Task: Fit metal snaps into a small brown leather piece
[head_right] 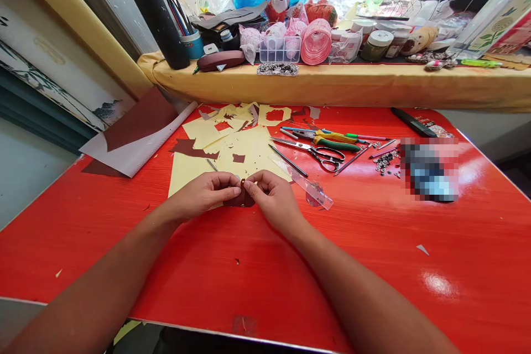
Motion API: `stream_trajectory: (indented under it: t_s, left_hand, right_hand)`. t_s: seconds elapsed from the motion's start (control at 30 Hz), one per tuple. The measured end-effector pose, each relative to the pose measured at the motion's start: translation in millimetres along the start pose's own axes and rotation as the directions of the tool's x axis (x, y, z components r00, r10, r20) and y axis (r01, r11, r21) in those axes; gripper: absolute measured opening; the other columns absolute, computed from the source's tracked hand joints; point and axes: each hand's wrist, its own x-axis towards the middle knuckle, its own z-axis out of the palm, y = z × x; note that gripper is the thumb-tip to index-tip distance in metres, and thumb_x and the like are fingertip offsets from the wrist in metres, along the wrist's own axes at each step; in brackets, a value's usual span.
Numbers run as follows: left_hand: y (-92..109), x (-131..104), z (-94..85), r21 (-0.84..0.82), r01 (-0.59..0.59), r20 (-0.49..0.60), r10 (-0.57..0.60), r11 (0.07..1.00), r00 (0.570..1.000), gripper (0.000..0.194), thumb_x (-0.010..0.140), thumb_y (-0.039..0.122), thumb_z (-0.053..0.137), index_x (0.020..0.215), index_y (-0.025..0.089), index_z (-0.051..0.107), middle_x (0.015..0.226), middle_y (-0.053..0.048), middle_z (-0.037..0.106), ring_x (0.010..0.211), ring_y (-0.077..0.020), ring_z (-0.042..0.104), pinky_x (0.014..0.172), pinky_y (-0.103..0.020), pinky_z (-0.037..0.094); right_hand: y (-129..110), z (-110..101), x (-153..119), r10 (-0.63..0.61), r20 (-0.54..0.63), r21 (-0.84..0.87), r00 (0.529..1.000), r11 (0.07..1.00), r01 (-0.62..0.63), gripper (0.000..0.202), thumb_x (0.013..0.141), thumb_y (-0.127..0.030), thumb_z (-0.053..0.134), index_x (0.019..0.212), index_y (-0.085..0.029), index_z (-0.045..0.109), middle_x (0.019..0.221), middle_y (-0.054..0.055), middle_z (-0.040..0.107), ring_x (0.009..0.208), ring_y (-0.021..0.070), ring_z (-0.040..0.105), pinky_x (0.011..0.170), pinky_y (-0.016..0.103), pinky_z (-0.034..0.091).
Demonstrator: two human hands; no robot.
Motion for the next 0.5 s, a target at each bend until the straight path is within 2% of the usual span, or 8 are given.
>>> stream_trajectory:
  t_s: [0.13, 0.27, 0.5]
  left_hand:
    - [-3.9, 1.8, -1.3, -0.03, 0.016, -0.054, -0.018, 0.999, 0.998, 0.024, 0.091, 0.044, 0.072, 0.087, 0.02, 0.074, 0.086, -0.004, 0.075, 0.085, -0.0217, 0.069, 0.081, -0.035, 0.052]
    - [-8.0, 3.2, -1.6, -0.025, 0.016, -0.12, -0.019, 1.0, 0.993, 0.029, 0.089, 0.049, 0.074, 0.09, 0.02, 0.076, 0.095, -0.008, 0.079, 0.094, -0.0259, 0.074, 0.086, -0.038, 0.055]
    - [-9.6, 5.0, -3.6, -0.075, -0.015, -0.115, 0.006, 0.997, 0.993, 0.031, 0.088, 0.05, 0.077, 0.09, 0.019, 0.077, 0.094, -0.007, 0.079, 0.092, -0.0242, 0.072, 0.092, -0.041, 0.055]
  right_hand:
    - [-1.7, 0.2, 0.1, -0.016, -0.007, 0.004, 1.0, 1.0, 0.016, 0.027, 0.092, -0.049, 0.071, 0.088, -0.022, 0.066, 0.072, 0.002, 0.073, 0.069, 0.0186, 0.069, 0.066, 0.032, 0.054]
    - [-2.6, -1.1, -0.7, -0.014, -0.011, -0.08, 1.0, 0.997, 0.013, 0.028, 0.091, -0.051, 0.071, 0.088, -0.023, 0.07, 0.074, 0.002, 0.073, 0.068, 0.0191, 0.065, 0.061, 0.031, 0.05]
    - [-1.5, -1.7, -0.4, -0.022, 0.015, -0.165, 1.0, 0.986, 0.024, 0.025, 0.091, -0.048, 0.071, 0.085, -0.024, 0.072, 0.078, 0.004, 0.073, 0.075, 0.0211, 0.063, 0.061, 0.031, 0.046]
